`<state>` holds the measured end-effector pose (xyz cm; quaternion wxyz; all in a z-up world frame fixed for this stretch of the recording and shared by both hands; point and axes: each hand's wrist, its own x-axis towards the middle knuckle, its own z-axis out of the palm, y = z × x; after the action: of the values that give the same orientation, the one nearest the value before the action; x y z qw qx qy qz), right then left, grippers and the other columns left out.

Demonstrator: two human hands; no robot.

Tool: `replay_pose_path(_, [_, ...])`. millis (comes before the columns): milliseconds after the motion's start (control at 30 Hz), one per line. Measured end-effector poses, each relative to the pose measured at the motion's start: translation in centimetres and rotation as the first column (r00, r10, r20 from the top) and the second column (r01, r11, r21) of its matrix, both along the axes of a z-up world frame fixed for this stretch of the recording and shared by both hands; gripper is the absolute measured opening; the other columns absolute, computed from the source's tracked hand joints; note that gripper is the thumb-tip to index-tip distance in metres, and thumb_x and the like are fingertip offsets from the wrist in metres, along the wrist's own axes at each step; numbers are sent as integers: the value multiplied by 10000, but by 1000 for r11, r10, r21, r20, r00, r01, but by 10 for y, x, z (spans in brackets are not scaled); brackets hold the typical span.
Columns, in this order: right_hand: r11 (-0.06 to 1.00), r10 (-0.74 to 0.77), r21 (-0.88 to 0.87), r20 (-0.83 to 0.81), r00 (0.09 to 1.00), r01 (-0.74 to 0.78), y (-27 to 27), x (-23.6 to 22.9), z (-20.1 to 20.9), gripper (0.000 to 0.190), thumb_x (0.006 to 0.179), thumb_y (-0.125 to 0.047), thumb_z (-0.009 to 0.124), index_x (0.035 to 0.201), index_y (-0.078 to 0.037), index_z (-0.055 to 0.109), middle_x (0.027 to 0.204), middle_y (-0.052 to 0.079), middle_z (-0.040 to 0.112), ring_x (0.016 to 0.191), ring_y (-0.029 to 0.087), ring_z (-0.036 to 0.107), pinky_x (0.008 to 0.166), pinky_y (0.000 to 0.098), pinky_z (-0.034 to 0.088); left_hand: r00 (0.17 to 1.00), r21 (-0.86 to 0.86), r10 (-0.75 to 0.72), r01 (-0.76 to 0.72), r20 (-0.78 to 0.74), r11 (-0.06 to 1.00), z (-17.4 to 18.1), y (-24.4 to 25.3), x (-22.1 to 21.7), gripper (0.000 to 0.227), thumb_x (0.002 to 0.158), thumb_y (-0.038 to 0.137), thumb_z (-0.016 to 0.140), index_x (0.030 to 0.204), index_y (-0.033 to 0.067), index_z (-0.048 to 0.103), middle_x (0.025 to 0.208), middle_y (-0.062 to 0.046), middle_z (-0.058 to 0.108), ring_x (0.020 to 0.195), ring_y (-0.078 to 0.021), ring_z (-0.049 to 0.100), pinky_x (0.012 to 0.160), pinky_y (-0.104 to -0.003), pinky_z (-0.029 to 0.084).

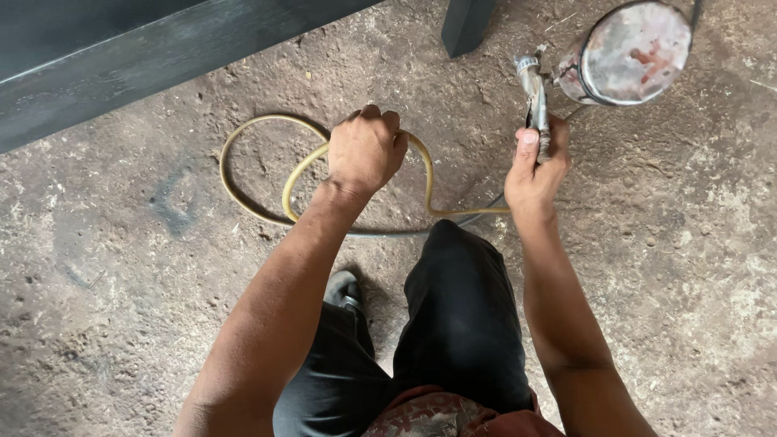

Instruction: The person spray paints a black wooden bench, moving the spray gun along the slats and frame while holding a tube.

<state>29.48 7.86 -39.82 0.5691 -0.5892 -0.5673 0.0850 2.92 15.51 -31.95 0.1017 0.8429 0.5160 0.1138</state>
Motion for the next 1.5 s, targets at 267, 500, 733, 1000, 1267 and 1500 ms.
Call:
replay_pose_path(267, [997,-70,-31,97,993,74,1,-5,-10,503,1162,-514,471,1129,-27,592,803,49,579,698,186,584,631,365,449,1000,-50,-5,4,-23,999,3,-1,2,202,932,276,715,903,76,720,865,-112,666,730,-245,708,654,-407,604])
replay_pose_path(500, [998,-54,-27,79,995,56,-3,-9,9,510,1195,-498,498,1218,6,578,879,67,634,772,197,638,684,379,498,1000,-22,1,-1,-1,1000,5,0,4,199,918,280,724,900,82,724,863,-112,669,744,-254,714,674,-413,602])
replay_pose_path(733, [998,56,-3,-149,987,-57,-2,-3,27,506,1164,-503,492,1246,-4,517,857,46,607,653,119,561,556,292,458,1000,-7,10,-10,29,1000,7,1,4,202,913,275,731,892,74,717,855,-106,670,743,-255,712,670,-410,600])
replay_pose_path(1000, [1000,-5,11,40,999,5,0,5,7,506,1155,-511,466,1227,-19,561,759,16,535,647,121,552,548,297,417,1000,-57,5,-5,-7,998,6,1,6,230,942,300,718,911,72,709,853,-106,658,707,-233,702,637,-402,600])
replay_pose_path(1267, [998,-52,-16,140,989,55,-8,1,-1,496,1234,-478,511,1233,12,585,884,66,618,785,178,632,718,366,494,999,-35,-33,33,-19,999,3,-3,8,227,914,299,735,892,74,714,857,-110,659,730,-252,706,646,-418,598])
replay_pose_path(1500, [1000,4,12,-76,997,-3,-7,2,16,507,1148,-508,489,1186,-5,538,825,39,594,650,130,564,580,314,453,998,14,-20,19,57,1000,3,-1,5,214,909,275,737,887,64,707,852,-131,665,743,-291,712,666,-440,590])
